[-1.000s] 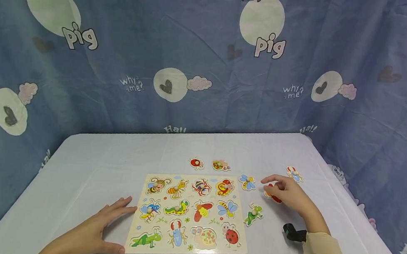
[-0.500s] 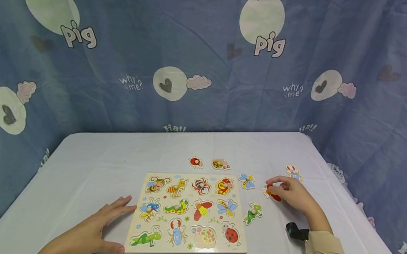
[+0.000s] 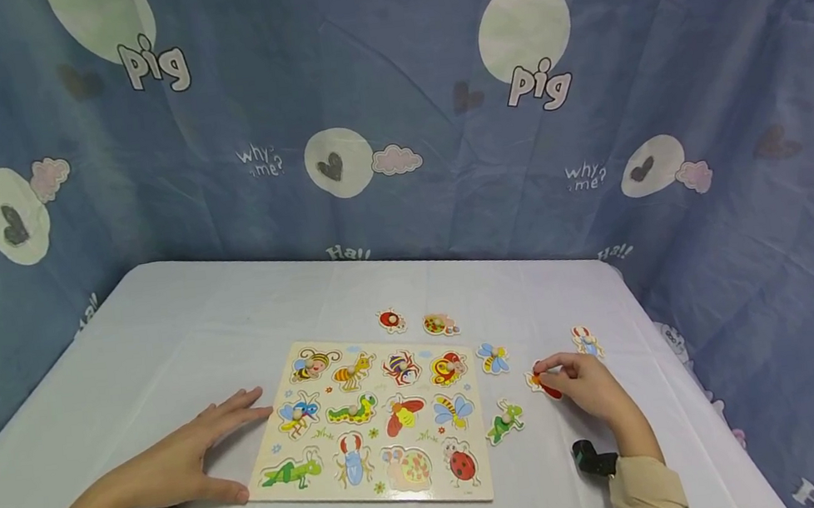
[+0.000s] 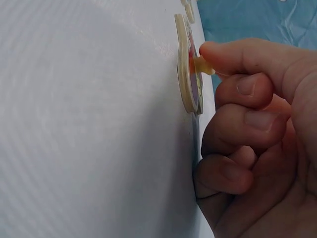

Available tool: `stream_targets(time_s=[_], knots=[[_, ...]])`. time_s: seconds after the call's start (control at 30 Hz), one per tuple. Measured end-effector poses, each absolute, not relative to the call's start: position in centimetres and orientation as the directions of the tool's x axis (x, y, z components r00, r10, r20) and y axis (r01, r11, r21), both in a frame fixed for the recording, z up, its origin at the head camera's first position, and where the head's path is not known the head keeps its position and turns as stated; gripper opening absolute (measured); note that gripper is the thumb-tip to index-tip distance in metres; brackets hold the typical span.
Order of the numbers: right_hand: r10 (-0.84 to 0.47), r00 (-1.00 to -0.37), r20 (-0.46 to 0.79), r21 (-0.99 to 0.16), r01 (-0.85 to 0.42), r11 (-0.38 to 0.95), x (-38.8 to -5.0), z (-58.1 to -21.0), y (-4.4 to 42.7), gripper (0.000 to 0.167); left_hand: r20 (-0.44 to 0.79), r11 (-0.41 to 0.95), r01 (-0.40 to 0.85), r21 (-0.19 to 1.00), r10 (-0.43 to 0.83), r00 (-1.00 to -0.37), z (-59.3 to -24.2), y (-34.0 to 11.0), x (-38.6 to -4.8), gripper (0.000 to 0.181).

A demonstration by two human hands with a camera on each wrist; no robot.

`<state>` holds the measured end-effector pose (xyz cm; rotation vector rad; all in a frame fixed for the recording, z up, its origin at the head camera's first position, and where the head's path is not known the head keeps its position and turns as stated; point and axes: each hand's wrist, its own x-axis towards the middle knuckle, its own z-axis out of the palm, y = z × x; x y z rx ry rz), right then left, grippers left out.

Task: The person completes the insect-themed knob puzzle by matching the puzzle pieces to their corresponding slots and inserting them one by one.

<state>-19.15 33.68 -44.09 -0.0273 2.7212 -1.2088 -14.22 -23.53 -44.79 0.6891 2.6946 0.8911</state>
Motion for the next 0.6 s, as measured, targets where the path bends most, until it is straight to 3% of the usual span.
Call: stream_targets(time_s=[0.2, 0.6], knots=[[-0.066, -0.984, -0.167, -0.698, 0.071, 0.713, -19.23, -43.95, 33.75, 0.033, -0.059, 0.704, 0.361, 0.611, 0.496, -0.866, -44.76, -23.53, -14.29, 0.102], [-0.114, -0.986, -0.122, -0.644, -0.009, 0.765, -19.09, -43.92, 33.74, 0.024, -0.058, 0.701, 0.362, 0.615, 0.498, -0.865, -44.63, -23.47, -14.17, 0.102]])
